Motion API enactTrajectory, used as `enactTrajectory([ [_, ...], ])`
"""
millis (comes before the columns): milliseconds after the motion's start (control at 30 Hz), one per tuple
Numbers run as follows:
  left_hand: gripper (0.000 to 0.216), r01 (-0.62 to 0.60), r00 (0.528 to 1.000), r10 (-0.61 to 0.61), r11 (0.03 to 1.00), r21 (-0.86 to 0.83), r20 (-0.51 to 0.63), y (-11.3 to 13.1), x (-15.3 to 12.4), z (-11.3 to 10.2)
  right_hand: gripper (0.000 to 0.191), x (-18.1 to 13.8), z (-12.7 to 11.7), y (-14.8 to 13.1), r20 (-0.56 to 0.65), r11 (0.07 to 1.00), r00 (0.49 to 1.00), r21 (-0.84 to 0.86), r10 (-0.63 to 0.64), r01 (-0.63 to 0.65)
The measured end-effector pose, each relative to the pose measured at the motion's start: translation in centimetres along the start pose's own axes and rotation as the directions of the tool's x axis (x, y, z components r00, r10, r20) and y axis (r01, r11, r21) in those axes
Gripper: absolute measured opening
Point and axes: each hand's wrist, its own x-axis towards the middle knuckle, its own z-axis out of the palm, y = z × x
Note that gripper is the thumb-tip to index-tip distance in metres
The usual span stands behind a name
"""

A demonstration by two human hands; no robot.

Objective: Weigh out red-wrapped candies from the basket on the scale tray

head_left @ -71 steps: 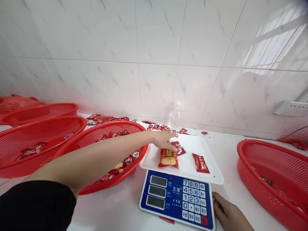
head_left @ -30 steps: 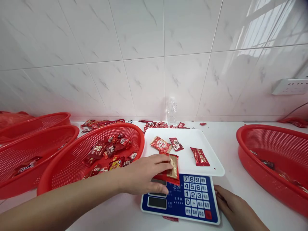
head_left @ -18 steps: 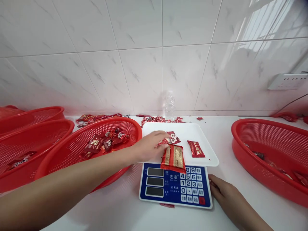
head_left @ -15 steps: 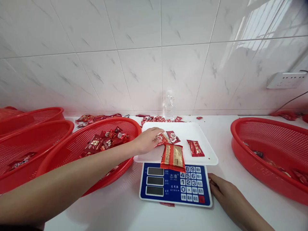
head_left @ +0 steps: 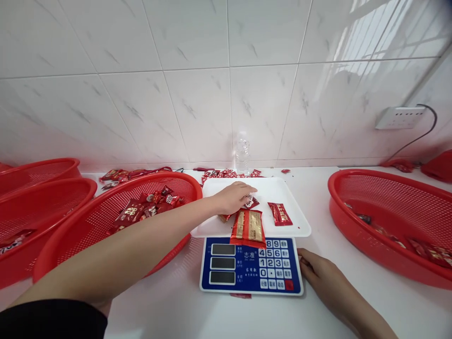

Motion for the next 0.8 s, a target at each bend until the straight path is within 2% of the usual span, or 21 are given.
enactTrajectory([
  [100,0.037,-0.053,0.996,0.052,0.999,0.009,0.075,-0.3,1.4,0.3,0.036,-0.1,-0.1,-0.2,-0.009,1.0,1.0,0.004,-0.019,0.019],
  [200,0.032,-0.009,0.999,0.008,0.999,0.033,0.031,0.1,2.1,0.2,0.035,-0.2,-0.1,-0.3,-0.01,1.0,1.0,0.016,-0.021,0.021],
  [267,0.031,-0.006,1.0,0.007,0.999,0.034,-0.01,1.2,2.5,0.0,0.034,-0.2,-0.1,-0.2,-0.004,1.0,1.0,0.026,-0.009,0.009],
  [333,0.034,-0.062,0.998,0.063,0.998,0.015,-0.009,3.1,2.7,-0.1,0.035,-0.1,0.0,-0.2,0.003,1.0,1.0,0.025,0.002,-0.002],
  [433,0.044,-0.176,0.98,0.175,0.984,0.003,0.094,6.1,2.9,0.1,0.035,0.2,0.1,0.0,-0.007,1.0,1.0,0.001,-0.008,0.008],
  [533,0.049,-0.25,0.95,0.236,0.967,0.048,0.205,7.7,2.8,0.4,0.035,0.3,0.2,0.3,-0.013,1.0,1.0,-0.016,-0.011,0.01],
  [600,0.046,-0.239,0.95,0.223,0.97,0.05,0.22,7.6,2.5,0.1,0.034,0.3,0.2,0.5,-0.003,1.0,1.0,-0.02,-0.005,0.005],
  [700,0.041,-0.186,0.958,0.194,0.981,-0.057,0.21,6.2,1.5,-1.1,0.035,0.4,0.3,0.7,0.014,1.0,1.0,-0.024,0.005,-0.004],
  [800,0.04,-0.072,0.99,0.091,0.983,-0.166,0.107,3.6,-0.6,-2.9,0.035,0.5,0.3,0.8,0.021,0.999,1.0,-0.051,0.005,-0.004],
])
